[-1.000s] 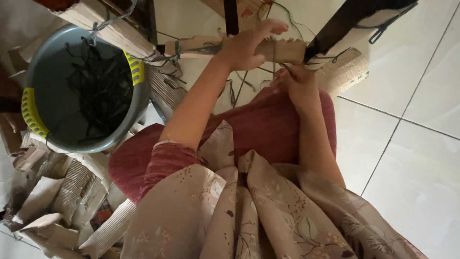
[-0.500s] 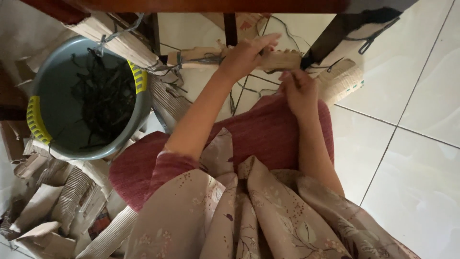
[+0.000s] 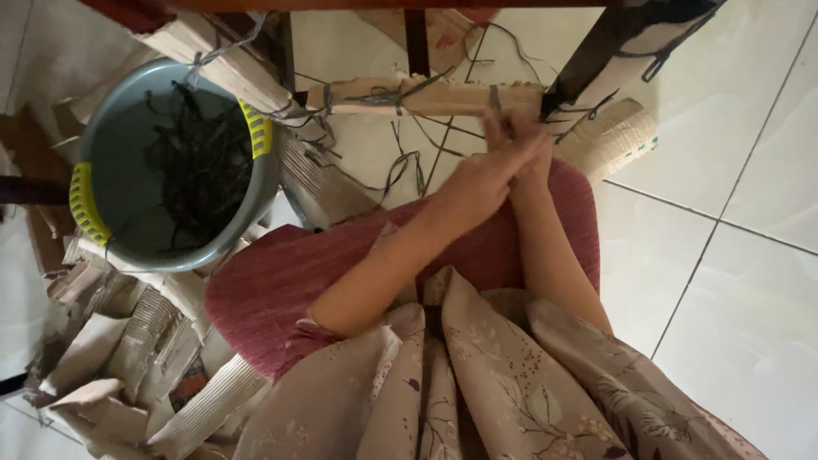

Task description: The person sits cross-legged and repeatedly ties thin cords around cylindrical cardboard rolls. They pick up a roll, wrap a cord around it, and tie a knot by hand. The tied rolls are placed on the floor beside them.

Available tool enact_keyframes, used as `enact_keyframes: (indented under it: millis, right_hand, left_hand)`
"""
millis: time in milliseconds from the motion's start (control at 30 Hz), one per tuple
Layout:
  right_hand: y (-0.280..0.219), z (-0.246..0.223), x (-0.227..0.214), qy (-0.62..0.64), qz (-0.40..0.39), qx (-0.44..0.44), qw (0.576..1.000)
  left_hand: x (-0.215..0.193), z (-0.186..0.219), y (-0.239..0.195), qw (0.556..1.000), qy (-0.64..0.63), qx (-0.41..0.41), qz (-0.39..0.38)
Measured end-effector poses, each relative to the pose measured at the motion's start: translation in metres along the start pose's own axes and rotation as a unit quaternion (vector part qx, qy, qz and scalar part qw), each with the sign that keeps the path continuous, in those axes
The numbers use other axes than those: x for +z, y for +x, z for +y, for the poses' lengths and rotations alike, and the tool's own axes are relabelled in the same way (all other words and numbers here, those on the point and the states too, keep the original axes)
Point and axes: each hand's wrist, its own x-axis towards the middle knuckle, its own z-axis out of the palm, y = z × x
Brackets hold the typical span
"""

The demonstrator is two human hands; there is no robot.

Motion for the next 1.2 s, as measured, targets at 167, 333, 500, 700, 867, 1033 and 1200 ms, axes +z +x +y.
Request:
enact_keyframes:
  millis: [167,333,500,700,867,1033,1200]
  right_hand:
    - [0.012,-0.019,0.005,0.145,0.066,0.051,0.986]
    - [0.019,-0.054,-0.086,0.230,0.077,0.048,0.969]
    - [0.031,-0.091,-0.135,0.339,0.099,-0.121,0.928]
    - [0.040,-0.104,-0.152,0.427,0.040,-0.004,0.903]
    - [0.032,-0.091,-0.136,0.468,0.056,0.033,0.881]
    - [0.051,-0.108,-0.153,0.438,0.116,-0.111,0.884]
    - [0.054,-0.098,-0.134,0.390,0.149,-0.089,0.905]
  left_hand:
    - [-0.031,0.020,-0.004,0.997,-0.073,0.005,0.010]
    - [-0.060,-0.015,0.025,0.992,-0.061,0.048,0.099]
    - [-0.063,-0.058,0.062,0.991,-0.018,0.126,0.026]
    - [-0.058,-0.066,0.069,0.995,-0.036,0.068,0.069]
    - [-0.067,-0.069,0.073,0.991,-0.047,0.118,0.050]
    - [-0.075,-0.065,0.073,0.989,-0.055,0.137,0.015]
    - [-0.077,-0.066,0.076,0.969,-0.053,0.240,0.012]
